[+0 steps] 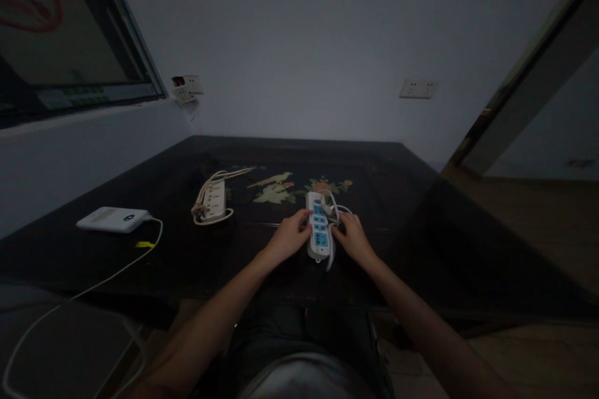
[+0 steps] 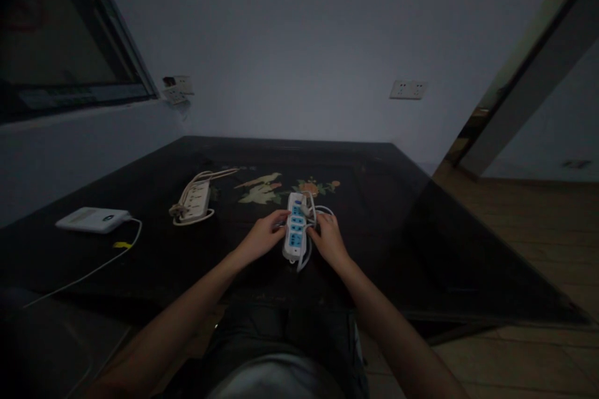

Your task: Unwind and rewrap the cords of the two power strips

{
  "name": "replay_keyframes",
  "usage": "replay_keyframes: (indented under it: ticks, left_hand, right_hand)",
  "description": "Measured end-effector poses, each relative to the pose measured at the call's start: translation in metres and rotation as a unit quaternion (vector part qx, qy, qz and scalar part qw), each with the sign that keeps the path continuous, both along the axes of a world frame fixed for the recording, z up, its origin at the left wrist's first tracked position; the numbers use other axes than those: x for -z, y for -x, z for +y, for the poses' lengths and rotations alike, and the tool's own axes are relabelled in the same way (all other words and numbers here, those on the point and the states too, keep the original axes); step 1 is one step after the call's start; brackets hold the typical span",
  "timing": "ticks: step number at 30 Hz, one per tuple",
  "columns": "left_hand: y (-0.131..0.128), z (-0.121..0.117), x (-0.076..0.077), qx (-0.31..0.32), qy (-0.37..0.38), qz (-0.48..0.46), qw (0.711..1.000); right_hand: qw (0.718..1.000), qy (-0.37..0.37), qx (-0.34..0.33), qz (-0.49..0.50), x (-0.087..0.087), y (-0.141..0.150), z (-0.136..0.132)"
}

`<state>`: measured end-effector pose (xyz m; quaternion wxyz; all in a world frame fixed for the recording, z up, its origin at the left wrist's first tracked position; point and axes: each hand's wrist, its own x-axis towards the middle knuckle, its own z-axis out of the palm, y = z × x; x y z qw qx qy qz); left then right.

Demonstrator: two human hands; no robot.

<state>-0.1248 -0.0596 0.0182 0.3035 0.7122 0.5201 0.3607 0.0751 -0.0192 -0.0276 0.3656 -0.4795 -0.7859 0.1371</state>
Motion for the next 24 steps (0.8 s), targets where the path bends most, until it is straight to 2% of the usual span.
replay_keyframes:
  ticks: [4, 9, 13, 16, 19, 21, 24]
  left_hand:
    - [0.008, 0.003, -0.005, -0.024, -0.003, 0.079, 0.997]
    - [0.021, 0.006, -0.018, -0.055, 0.005, 0.152, 0.987]
    - [0.027, 0.005, -0.032, -0.109, -0.073, 0.212, 0.968]
    - [0.021, 0.001, -0.045, -0.098, -0.152, 0.206, 0.962]
    - [0.007, -0.002, -0.056, -0.081, -0.179, 0.167, 0.966]
    - [-0.001, 0.0, -0.06, -0.074, -0.175, 0.14, 0.972]
    - [-0.008, 0.008, -0.055, -0.068, -0.169, 0.102, 0.978]
  right_hand:
    - [1.0, 0.0, -0.001, 0.003, -0.001, 0.001, 0.001]
    - [1.0, 0.004, 0.0, -0.004, 0.0, -0.004, 0.003]
    - [1.0, 0.005, 0.009, -0.001, -0.003, -0.014, 0.006]
    - [0.999, 0.027, -0.028, 0.018, -0.006, -0.026, 0.008]
    - [0.992, 0.067, -0.08, 0.067, -0.011, -0.037, 0.009]
    - [0.986, 0.085, -0.058, 0.13, -0.014, -0.042, 0.011]
    - [0.971, 0.084, 0.028, 0.22, -0.02, -0.047, 0.015]
